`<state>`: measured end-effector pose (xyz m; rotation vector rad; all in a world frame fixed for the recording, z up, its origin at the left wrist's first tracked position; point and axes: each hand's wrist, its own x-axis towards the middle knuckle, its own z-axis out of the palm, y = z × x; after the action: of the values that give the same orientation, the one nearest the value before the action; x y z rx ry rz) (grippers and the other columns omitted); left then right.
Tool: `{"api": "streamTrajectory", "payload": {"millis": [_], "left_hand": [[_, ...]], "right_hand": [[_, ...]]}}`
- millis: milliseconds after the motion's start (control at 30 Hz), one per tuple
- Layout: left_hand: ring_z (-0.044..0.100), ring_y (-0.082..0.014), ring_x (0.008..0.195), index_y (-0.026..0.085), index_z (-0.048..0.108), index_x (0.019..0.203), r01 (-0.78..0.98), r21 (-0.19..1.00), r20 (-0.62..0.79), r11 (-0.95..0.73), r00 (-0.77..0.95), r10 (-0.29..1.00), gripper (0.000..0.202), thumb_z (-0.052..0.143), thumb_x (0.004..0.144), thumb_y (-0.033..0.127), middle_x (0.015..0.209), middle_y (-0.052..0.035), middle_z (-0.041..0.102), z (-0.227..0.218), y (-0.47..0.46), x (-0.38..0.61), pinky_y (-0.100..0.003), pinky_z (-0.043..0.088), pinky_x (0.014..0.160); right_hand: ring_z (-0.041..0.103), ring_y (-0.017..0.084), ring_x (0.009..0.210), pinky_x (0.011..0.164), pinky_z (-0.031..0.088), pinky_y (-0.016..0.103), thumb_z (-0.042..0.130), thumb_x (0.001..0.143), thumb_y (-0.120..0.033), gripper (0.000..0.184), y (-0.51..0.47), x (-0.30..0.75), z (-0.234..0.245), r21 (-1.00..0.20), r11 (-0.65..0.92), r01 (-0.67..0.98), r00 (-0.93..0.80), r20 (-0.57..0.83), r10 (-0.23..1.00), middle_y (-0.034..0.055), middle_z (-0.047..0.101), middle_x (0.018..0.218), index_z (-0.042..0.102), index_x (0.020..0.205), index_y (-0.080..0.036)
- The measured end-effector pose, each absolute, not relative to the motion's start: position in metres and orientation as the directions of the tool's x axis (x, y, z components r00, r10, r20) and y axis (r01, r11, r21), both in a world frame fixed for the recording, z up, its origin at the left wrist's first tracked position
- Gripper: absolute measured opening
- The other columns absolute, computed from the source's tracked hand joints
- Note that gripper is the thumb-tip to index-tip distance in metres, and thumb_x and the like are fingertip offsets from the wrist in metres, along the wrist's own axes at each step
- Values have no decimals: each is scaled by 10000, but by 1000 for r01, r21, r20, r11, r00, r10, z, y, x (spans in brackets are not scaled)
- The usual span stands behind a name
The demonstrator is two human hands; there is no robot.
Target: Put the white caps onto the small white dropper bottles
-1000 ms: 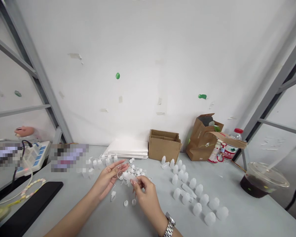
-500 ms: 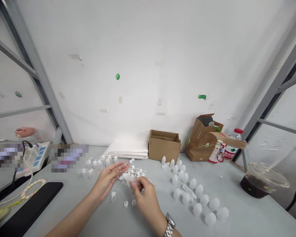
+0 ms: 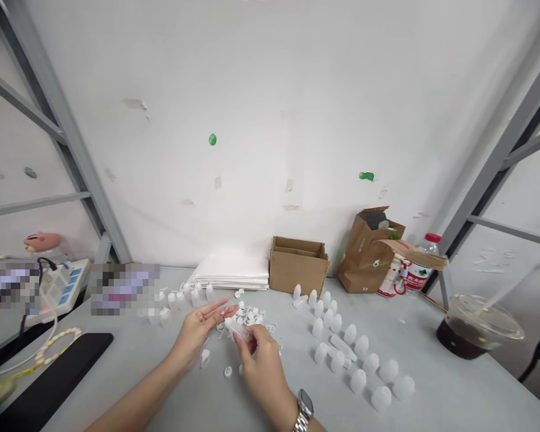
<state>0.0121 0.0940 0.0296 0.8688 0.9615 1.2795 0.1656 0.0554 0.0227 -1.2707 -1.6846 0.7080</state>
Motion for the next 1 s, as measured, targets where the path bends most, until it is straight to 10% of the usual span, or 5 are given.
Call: {"api": "streamTrajectory", "payload": {"millis": [700, 833, 1000], "left_hand": [[613, -251, 922, 107, 700, 826, -272, 961, 12, 47, 211, 977, 340, 603, 700, 408, 889, -122, 708, 40, 93, 14, -384, 388, 928], [594, -262, 966, 129, 694, 828, -111, 993, 42, -30, 114, 993, 357, 558, 721, 441, 923, -106, 702, 51, 93, 13, -391, 397, 924], [449, -226, 1153, 279, 567, 1093, 291, 926, 238, -239, 41, 970, 346, 496, 782, 413, 1149, -32, 590, 5, 21, -16, -350, 380, 950]], "right_hand": [[524, 153, 634, 612, 399, 245, 436, 846, -349, 227, 58, 165, 16, -827, 340, 448, -117, 322, 939, 25, 602, 709, 580, 857, -173], [537, 183, 746, 751, 393, 308, 446, 847, -278, 262, 59, 164, 19, -719, 407, 563, -220, 345, 913, 51, 634, 903, 546, 1080, -214], [510, 216, 863, 793, 389, 330, 530, 789, -254, 155, 73, 159, 34, -659, 443, 608, -245, 376, 894, 80, 581, 888, 616, 890, -175]]}}
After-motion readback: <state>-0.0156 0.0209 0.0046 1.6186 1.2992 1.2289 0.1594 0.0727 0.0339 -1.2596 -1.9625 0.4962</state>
